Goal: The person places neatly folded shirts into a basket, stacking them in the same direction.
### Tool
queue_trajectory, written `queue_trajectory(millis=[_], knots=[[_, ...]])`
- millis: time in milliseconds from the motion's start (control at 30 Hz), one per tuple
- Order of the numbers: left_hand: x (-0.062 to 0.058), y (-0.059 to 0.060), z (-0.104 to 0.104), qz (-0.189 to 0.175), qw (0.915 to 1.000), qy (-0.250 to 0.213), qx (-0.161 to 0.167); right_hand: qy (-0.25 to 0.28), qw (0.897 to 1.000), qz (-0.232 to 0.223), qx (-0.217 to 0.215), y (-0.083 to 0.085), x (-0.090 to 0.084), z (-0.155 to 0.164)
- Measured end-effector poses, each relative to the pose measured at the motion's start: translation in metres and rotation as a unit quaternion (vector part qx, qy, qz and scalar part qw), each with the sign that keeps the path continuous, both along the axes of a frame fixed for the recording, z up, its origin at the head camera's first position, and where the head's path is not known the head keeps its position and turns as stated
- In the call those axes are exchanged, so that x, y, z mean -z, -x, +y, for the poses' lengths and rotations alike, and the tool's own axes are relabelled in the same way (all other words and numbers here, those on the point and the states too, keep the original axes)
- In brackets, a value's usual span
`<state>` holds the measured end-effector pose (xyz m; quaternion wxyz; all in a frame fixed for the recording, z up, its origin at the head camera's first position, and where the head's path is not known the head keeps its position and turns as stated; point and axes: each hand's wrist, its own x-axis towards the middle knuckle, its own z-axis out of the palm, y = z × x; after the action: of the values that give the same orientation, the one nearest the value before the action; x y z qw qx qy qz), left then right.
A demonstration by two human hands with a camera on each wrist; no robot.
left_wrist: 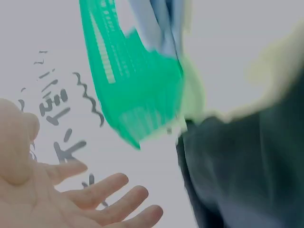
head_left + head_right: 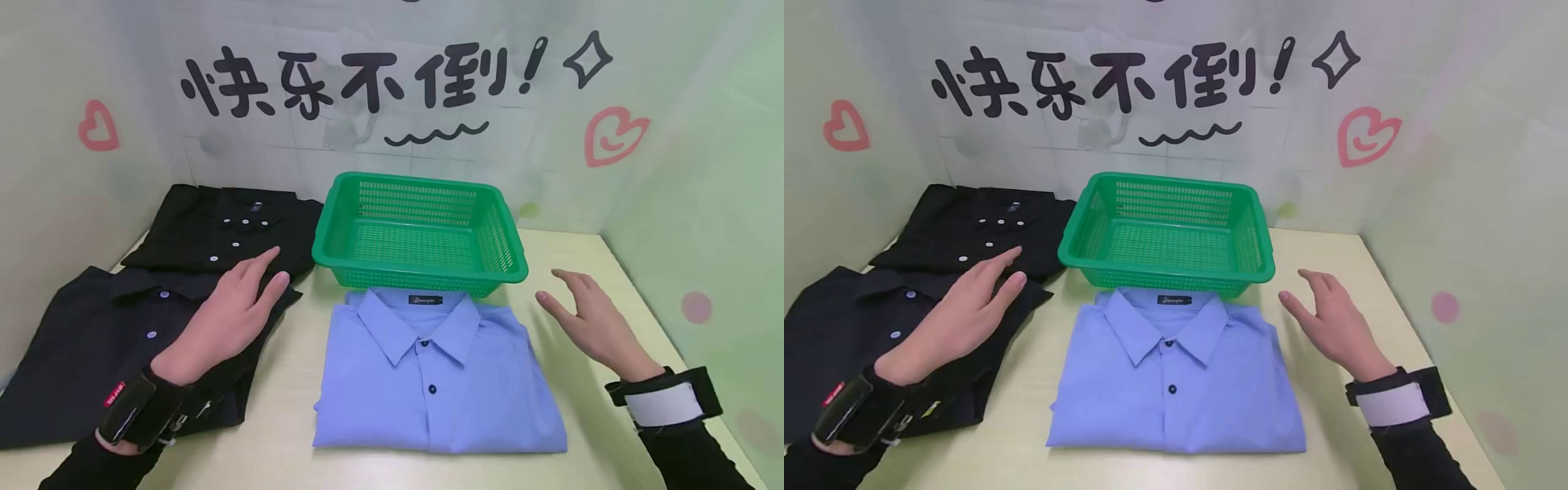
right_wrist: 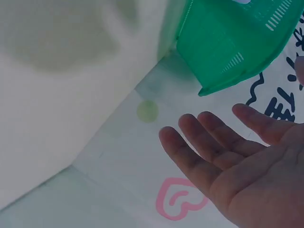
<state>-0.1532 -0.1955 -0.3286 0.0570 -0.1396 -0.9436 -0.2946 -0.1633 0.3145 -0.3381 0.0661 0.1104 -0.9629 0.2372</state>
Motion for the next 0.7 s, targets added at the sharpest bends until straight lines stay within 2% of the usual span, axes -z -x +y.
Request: queue_trajectory(millis=[100,167,233,300,367,433,500,567,700], knots=[[0.002,-0.006,0.012,-0.023,0.9979,-0.061,0.004,0.055,0.998,-0.021,-0.003,-0.008,0.002,-0.003],[0.004,-0.009,0.022,-0.034,0.9943,-0.1,0.004,0.081,0.995,-0.05,0.006,-0.014,0.001,-0.003],[0.007,-0.012,0.032,-0.056,0.9888,-0.138,-0.002,0.115,0.989,-0.09,0.019,-0.021,0.0,-0.003],[0.011,-0.015,0.041,-0.094,0.9798,-0.176,-0.017,0.16,0.978,-0.13,0.027,-0.024,0.0,-0.003],[0.016,-0.018,0.048,-0.141,0.9656,-0.216,-0.036,0.216,0.961,-0.17,0.03,-0.026,0.002,-0.004],[0.022,-0.019,0.053,-0.184,0.9473,-0.256,-0.056,0.265,0.943,-0.197,0.03,-0.027,0.006,-0.005],[0.026,-0.02,0.056,-0.212,0.9289,-0.295,-0.073,0.297,0.93,-0.215,0.031,-0.027,0.011,-0.005],[0.03,-0.021,0.058,-0.224,0.9143,-0.326,-0.088,0.314,0.922,-0.224,0.031,-0.028,0.016,-0.004],[0.036,-0.021,0.06,-0.236,0.8925,-0.367,-0.115,0.345,0.906,-0.243,0.03,-0.032,0.02,0.0]])
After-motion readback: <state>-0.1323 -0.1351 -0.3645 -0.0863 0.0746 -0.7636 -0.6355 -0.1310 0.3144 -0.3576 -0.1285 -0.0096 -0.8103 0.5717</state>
